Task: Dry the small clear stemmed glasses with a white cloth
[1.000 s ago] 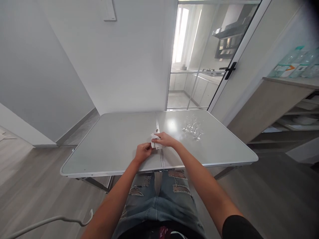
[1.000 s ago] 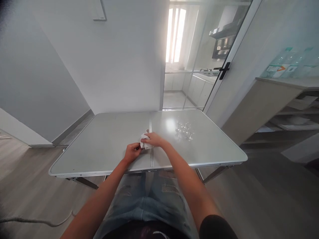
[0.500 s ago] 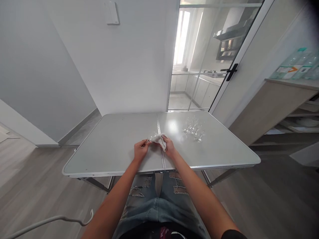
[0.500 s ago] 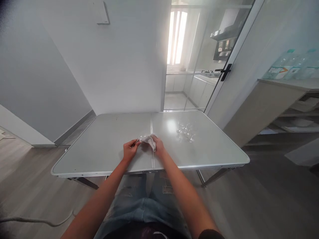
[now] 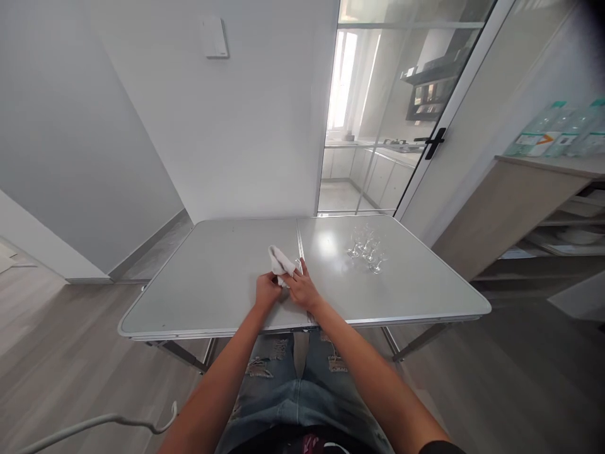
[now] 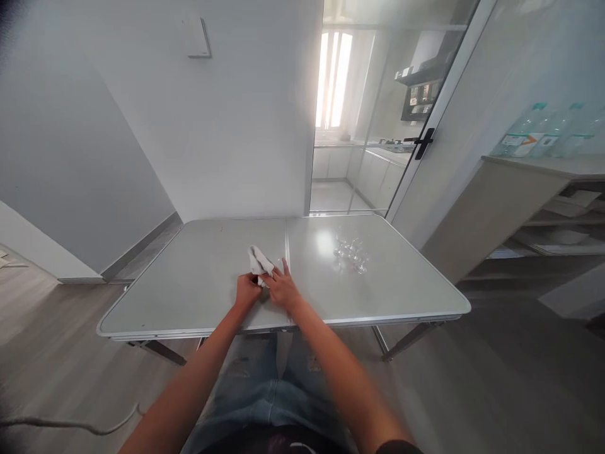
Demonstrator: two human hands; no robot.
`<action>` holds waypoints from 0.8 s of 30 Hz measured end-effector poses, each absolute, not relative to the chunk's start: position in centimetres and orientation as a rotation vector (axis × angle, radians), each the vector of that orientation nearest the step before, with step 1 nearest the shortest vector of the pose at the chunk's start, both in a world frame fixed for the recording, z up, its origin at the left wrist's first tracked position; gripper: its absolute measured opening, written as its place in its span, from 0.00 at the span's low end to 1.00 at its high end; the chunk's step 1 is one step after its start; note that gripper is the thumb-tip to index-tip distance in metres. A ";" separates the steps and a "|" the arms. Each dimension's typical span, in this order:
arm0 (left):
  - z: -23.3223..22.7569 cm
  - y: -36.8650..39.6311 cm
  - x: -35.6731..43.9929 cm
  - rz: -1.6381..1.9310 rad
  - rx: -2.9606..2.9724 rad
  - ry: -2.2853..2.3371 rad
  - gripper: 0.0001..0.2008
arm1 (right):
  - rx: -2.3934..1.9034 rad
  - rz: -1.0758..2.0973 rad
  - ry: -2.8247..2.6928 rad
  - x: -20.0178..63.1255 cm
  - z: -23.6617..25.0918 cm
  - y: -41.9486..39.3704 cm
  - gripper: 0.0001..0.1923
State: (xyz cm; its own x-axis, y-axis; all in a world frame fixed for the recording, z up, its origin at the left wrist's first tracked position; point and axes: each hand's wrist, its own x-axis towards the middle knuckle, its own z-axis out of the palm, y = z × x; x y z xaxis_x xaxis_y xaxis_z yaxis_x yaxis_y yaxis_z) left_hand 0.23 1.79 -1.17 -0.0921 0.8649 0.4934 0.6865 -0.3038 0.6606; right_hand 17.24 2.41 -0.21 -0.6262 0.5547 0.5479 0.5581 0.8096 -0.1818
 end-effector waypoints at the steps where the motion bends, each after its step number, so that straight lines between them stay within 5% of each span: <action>1: -1.2 1.8 0.2 1.309 2.005 1.714 0.06 | -0.797 -0.063 -2.412 17.2 -0.1 2.3 0.36; 9: -1.2 1.3 0.7 1.091 2.211 1.660 0.06 | -1.049 -0.090 -2.207 17.3 0.0 2.1 0.24; 24: -1.2 1.6 0.6 1.168 2.148 1.697 0.07 | -1.026 -0.031 -2.200 17.6 0.2 2.2 0.26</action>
State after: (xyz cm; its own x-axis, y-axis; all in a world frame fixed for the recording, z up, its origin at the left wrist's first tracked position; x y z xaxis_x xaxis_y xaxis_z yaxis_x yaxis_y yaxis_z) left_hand 0.57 1.57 -1.25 0.0480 0.8818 0.4691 0.7530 -0.3405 0.5630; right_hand 17.59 2.24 0.23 -0.4420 0.6643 0.6028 0.6811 0.6858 -0.2564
